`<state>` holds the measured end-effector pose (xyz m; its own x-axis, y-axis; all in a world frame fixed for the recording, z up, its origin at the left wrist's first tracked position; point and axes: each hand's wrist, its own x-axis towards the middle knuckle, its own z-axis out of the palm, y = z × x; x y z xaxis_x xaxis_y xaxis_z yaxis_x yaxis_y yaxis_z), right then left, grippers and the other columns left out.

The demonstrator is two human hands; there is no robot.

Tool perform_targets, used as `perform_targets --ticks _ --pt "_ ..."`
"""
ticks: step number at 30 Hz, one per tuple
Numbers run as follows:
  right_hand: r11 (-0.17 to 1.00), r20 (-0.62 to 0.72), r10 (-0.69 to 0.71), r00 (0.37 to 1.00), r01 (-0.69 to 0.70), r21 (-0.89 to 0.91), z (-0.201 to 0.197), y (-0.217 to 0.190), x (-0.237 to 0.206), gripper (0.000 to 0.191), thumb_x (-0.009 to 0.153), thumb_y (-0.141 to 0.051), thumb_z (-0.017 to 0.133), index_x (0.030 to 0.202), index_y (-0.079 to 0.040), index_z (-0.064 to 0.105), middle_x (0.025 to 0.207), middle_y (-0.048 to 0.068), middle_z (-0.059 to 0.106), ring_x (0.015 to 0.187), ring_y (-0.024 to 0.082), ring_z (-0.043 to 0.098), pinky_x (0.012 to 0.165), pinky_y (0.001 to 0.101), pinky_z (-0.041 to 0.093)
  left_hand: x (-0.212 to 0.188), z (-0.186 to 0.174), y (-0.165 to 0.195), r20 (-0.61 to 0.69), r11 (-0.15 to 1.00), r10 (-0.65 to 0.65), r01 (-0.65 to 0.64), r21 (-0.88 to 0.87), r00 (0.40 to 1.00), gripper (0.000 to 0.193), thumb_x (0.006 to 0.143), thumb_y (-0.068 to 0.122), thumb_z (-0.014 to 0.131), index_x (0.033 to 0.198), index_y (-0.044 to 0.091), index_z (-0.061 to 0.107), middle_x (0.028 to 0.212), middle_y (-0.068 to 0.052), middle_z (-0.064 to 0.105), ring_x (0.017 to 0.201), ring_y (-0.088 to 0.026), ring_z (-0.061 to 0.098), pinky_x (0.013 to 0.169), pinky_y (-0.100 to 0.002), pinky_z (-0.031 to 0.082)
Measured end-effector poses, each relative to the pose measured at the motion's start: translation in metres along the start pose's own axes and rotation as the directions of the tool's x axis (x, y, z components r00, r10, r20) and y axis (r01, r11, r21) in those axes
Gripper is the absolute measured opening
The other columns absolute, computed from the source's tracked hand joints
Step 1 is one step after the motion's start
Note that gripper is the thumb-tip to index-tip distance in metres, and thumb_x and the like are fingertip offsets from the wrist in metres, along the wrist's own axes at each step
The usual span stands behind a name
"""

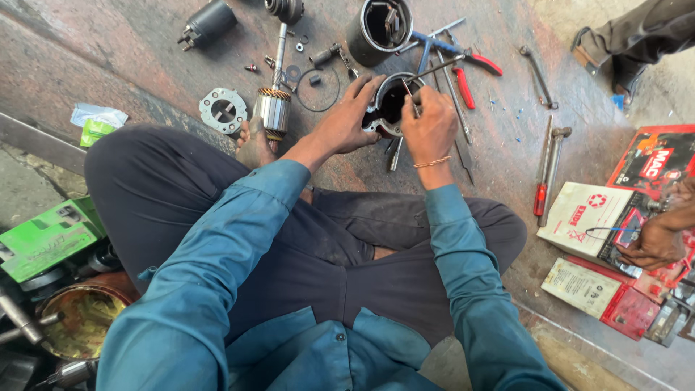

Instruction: The person sits cross-legged on the workshop floor repairing an electric starter motor. They hold the red end bracket and housing, fit the bracket onto the housing, and use a long screwdriver-like rod to lever and seat the parts together, repositioning the assembly repeatedly while other motor components lie scattered on the floor.

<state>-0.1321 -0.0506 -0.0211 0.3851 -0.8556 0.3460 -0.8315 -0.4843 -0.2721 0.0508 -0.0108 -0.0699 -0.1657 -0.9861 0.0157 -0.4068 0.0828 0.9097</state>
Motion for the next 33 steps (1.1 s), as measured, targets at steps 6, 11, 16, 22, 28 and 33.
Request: perform_targets --ticks 6,11,16,22,28,33 --pt "0.999 0.003 -0.035 0.999 0.035 0.016 0.001 0.003 -0.002 0.021 0.089 -0.012 0.076 0.084 -0.003 0.058 0.082 0.016 0.066 0.082 0.038 0.062 0.074 0.0492 0.048 0.0 0.0 0.0 0.013 1.0 -0.013 0.013 0.016 1.0 0.112 0.068 0.02 0.09 0.158 0.018 0.025 0.161 -0.025 0.029 0.136 -0.05 0.048 0.11 -0.049 0.047" --pt "0.999 -0.024 0.009 1.0 -0.007 0.051 -0.001 0.006 0.0 0.025 0.093 -0.013 0.077 0.083 -0.003 0.056 0.082 0.016 0.066 0.082 0.039 0.062 0.074 0.05 0.047 0.0 0.001 0.0 -0.003 1.0 0.002 -0.002 -0.006 1.0 0.11 0.069 0.021 0.089 0.159 0.018 0.026 0.161 -0.025 0.03 0.135 -0.049 0.051 0.11 -0.048 0.049" --pt "0.998 -0.007 0.016 1.0 -0.015 0.054 0.007 0.004 0.001 0.024 0.094 -0.014 0.076 0.084 -0.003 0.057 0.081 0.016 0.064 0.081 0.037 0.063 0.074 0.0496 0.048 0.001 0.001 -0.001 -0.012 1.0 0.02 -0.02 0.008 1.0 0.111 0.07 0.022 0.091 0.159 0.017 0.025 0.16 -0.027 0.029 0.136 -0.05 0.048 0.11 -0.049 0.047" --pt "0.997 0.019 0.069 0.997 -0.069 0.016 0.007 0.007 0.0 0.023 0.093 -0.016 0.077 0.085 -0.004 0.059 0.079 0.014 0.065 0.078 0.036 0.062 0.071 0.0498 0.047 0.0 0.001 0.0 -0.009 1.0 0.008 -0.008 0.017 1.0 0.111 0.069 0.022 0.091 0.158 0.017 0.025 0.159 -0.027 0.03 0.135 -0.049 0.05 0.11 -0.049 0.048" --pt "0.998 0.008 0.067 0.998 -0.068 0.014 0.006 0.003 -0.001 0.022 0.092 -0.016 0.076 0.083 -0.005 0.059 0.08 0.014 0.065 0.081 0.035 0.062 0.073 0.0489 0.048 0.002 -0.001 0.004 0.001 1.0 -0.017 0.017 0.013 1.0 0.11 0.069 0.021 0.09 0.158 0.017 0.026 0.16 -0.025 0.03 0.132 -0.047 0.053 0.109 -0.048 0.048" --pt "0.999 -0.056 -0.029 0.998 0.027 -0.03 0.006 0.004 -0.002 0.021 0.091 -0.015 0.076 0.084 -0.004 0.059 0.081 0.016 0.063 0.082 0.037 0.06 0.074 0.0486 0.048 0.001 -0.002 0.008 -0.011 1.0 0.013 -0.013 -0.014 1.0 0.108 0.07 0.019 0.09 0.158 0.017 0.027 0.16 -0.024 0.031 0.133 -0.047 0.052 0.109 -0.047 0.05"
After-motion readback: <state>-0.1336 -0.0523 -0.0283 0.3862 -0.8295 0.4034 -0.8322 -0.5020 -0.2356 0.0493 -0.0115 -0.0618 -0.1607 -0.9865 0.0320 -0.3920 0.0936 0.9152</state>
